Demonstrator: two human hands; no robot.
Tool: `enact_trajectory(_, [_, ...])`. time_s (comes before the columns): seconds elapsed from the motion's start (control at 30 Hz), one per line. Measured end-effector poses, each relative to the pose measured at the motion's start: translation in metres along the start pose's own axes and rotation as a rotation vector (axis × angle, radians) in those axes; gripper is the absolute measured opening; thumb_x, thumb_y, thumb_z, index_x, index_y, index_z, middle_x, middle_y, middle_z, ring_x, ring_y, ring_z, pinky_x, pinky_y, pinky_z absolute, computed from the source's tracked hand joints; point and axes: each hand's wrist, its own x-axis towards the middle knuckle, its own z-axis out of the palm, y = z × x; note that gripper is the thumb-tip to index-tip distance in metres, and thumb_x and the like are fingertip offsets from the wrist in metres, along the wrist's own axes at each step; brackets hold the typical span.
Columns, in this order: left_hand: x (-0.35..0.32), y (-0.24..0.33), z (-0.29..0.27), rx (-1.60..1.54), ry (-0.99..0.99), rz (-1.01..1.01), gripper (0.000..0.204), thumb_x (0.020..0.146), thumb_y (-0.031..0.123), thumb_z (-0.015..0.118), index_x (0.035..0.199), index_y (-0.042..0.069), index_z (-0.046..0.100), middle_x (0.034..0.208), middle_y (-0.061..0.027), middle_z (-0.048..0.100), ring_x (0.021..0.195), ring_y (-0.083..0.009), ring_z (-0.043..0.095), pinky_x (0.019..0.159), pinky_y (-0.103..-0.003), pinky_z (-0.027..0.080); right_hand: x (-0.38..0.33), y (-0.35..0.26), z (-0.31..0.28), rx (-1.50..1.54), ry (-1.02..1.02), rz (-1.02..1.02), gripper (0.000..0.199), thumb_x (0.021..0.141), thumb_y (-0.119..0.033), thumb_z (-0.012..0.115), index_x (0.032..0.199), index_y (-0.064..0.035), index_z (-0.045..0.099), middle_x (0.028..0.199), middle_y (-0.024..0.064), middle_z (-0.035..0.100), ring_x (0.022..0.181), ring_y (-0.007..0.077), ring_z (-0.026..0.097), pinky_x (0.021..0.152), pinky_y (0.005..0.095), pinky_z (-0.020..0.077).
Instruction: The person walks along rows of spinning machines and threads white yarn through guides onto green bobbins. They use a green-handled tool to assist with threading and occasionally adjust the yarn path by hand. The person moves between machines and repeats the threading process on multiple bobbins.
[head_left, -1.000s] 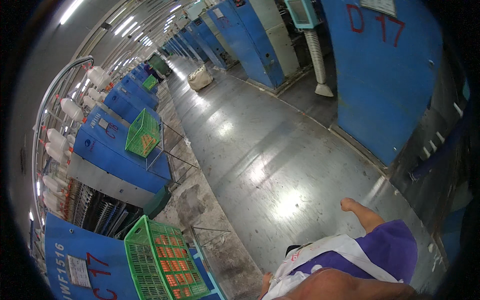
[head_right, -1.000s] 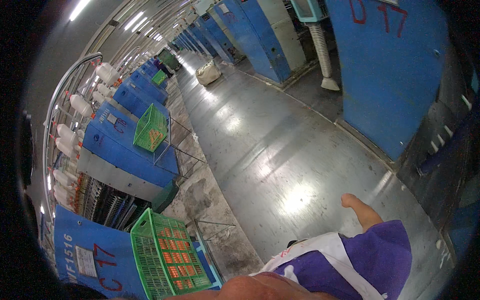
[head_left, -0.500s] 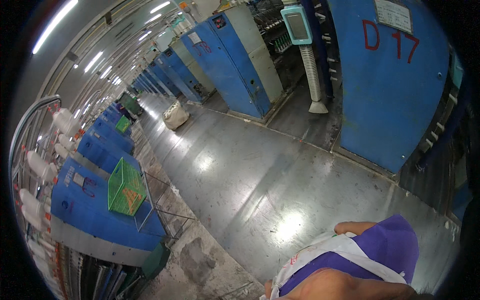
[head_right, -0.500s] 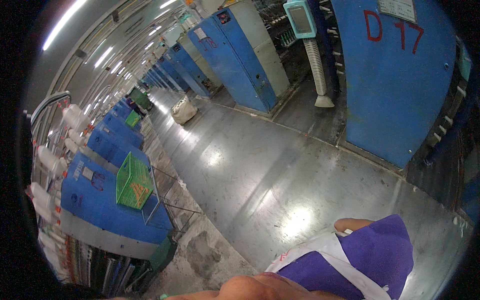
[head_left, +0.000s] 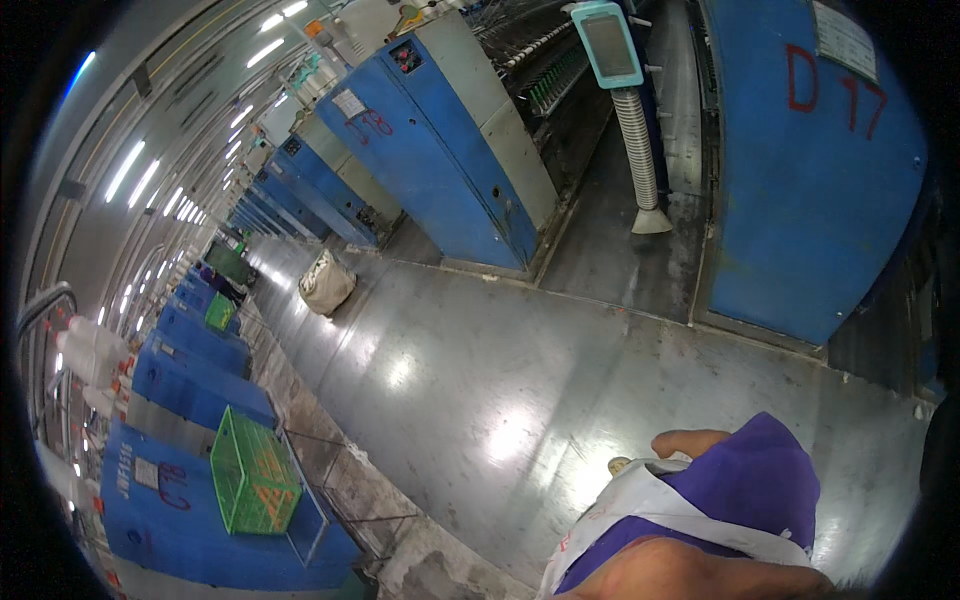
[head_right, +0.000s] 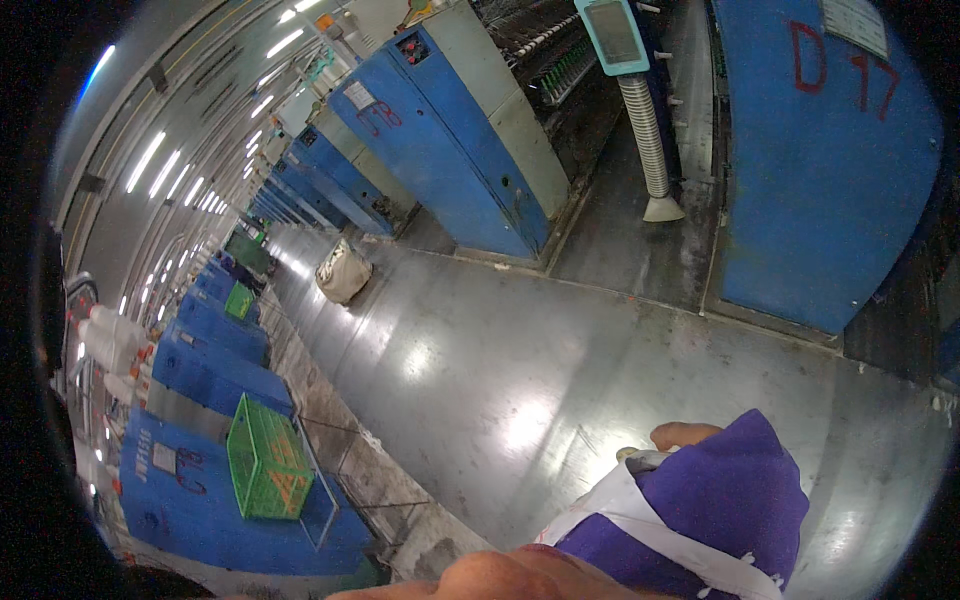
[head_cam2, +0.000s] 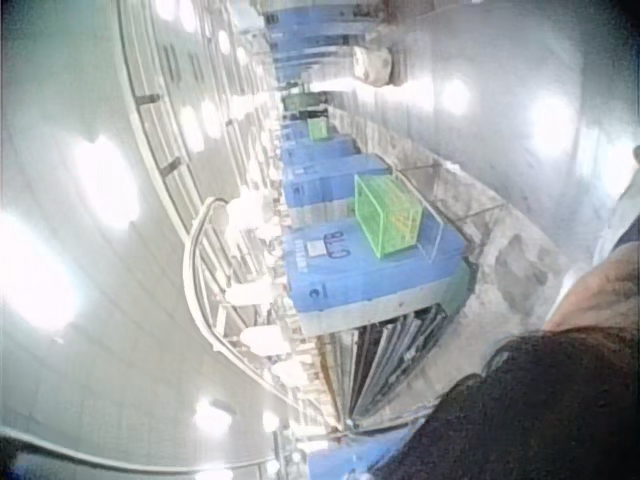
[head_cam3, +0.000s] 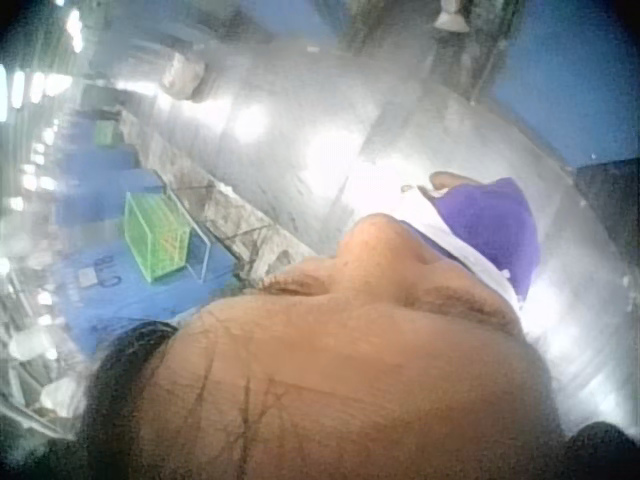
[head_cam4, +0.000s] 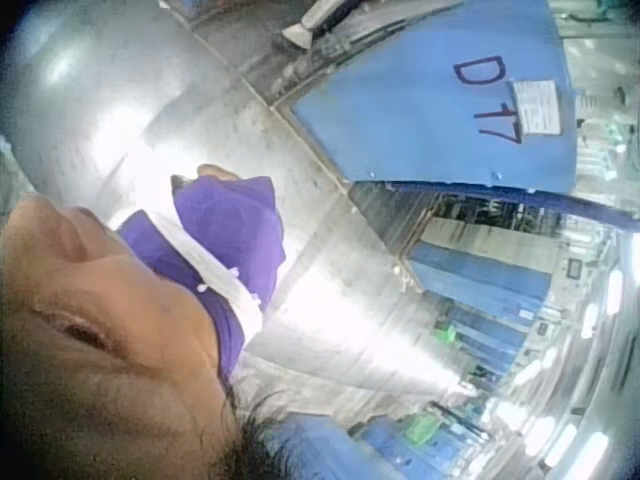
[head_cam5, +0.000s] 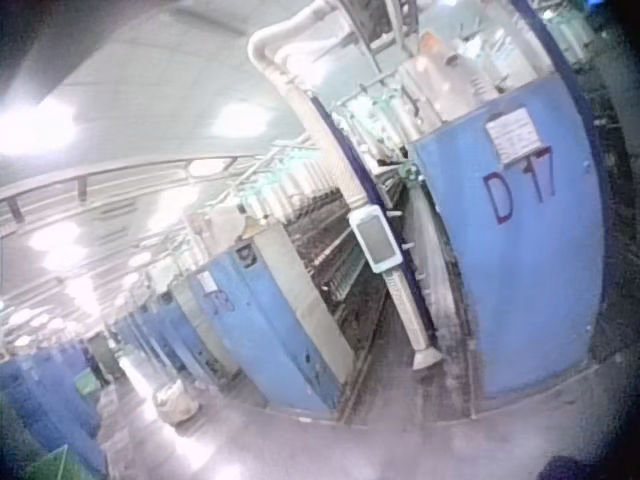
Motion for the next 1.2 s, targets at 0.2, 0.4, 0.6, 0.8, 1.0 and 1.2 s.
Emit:
enact_trajectory(0.2, [0.075,0.099,-0.043,-0.029,-0.042,-0.032,0.024,0.086,0.018,0.049,0.101,0.0,0.05,0.084,-0.0096,0.059,0.078,-0.0182,0.058,0.061,-0.03,0.047,0.087,-0.011,-0.175,0.045,0.151,0.054,0.021,0.07,-0.006,0.051,0.084,0.0023,0.064,0.083,0.0188,0.062,0.074,0.0341,0.058,0.066,0.0445,0.0453])
enact_trajectory(0.4, [0.177,0.183,-0.117,-0.269,-0.117,0.051,0.024,0.088,0.023,0.048,0.096,0.001,0.051,0.083,-0.0079,0.059,0.081,-0.0171,0.057,0.062,-0.029,0.046,0.159,-0.035,-0.264,0.239,0.206,0.181,0.022,0.075,-0.005,0.05,0.092,0.0017,0.061,0.094,0.018,0.059,0.087,0.0331,0.055,0.072,0.0447,0.044])
enact_trajectory(0.6, [0.22,0.48,-0.199,-0.333,-0.051,0.685,0.036,0.089,0.02,0.049,0.118,-0.002,0.047,0.103,-0.0111,0.057,0.092,-0.0169,0.056,0.074,-0.026,0.046,0.211,-0.075,-0.259,0.186,0.087,0.235,0.022,0.075,-0.008,0.05,0.091,0.0002,0.064,0.093,0.0189,0.061,0.086,0.0327,0.057,0.073,0.044,0.0448])
enact_trajectory(0.8, [0.081,0.762,-0.249,-0.209,-0.237,1.825,0.026,0.082,0.01,0.054,0.108,0.008,0.052,0.108,-0.0085,0.05,0.101,-0.0227,0.048,0.093,-0.04,0.035,0.229,-0.118,-0.268,0.185,0.085,0.238,0.025,0.071,-0.012,0.05,0.088,-0.0037,0.066,0.09,0.0169,0.063,0.085,0.0299,0.06,0.073,0.0426,0.046])
enact_trajectory(1.0, [0.032,0.793,-0.278,-0.872,-0.87,1.959,0.016,0.084,0.023,0.054,0.096,0.012,0.055,0.099,-0.0008,0.048,0.094,-0.0159,0.042,0.088,-0.038,0.035,0.237,-0.135,-0.301,0.392,0.155,0.299,0.027,0.07,-0.016,0.051,0.092,-0.0073,0.065,0.091,0.0142,0.063,0.086,0.0292,0.06,0.074,0.0411,0.0462])
enact_trajectory(1.2, [0.044,0.781,-0.27,-1.339,-1.314,1.545,0.015,0.089,0.021,0.047,0.089,0.007,0.052,0.095,-0.0006,0.049,0.092,-0.011,0.043,0.087,-0.03,0.032,0.229,-0.083,-0.326,0.422,0.119,0.326,0.025,0.071,-0.017,0.052,0.09,-0.0067,0.065,0.091,0.0155,0.063,0.087,0.0297,0.06,0.075,0.0409,0.0463])
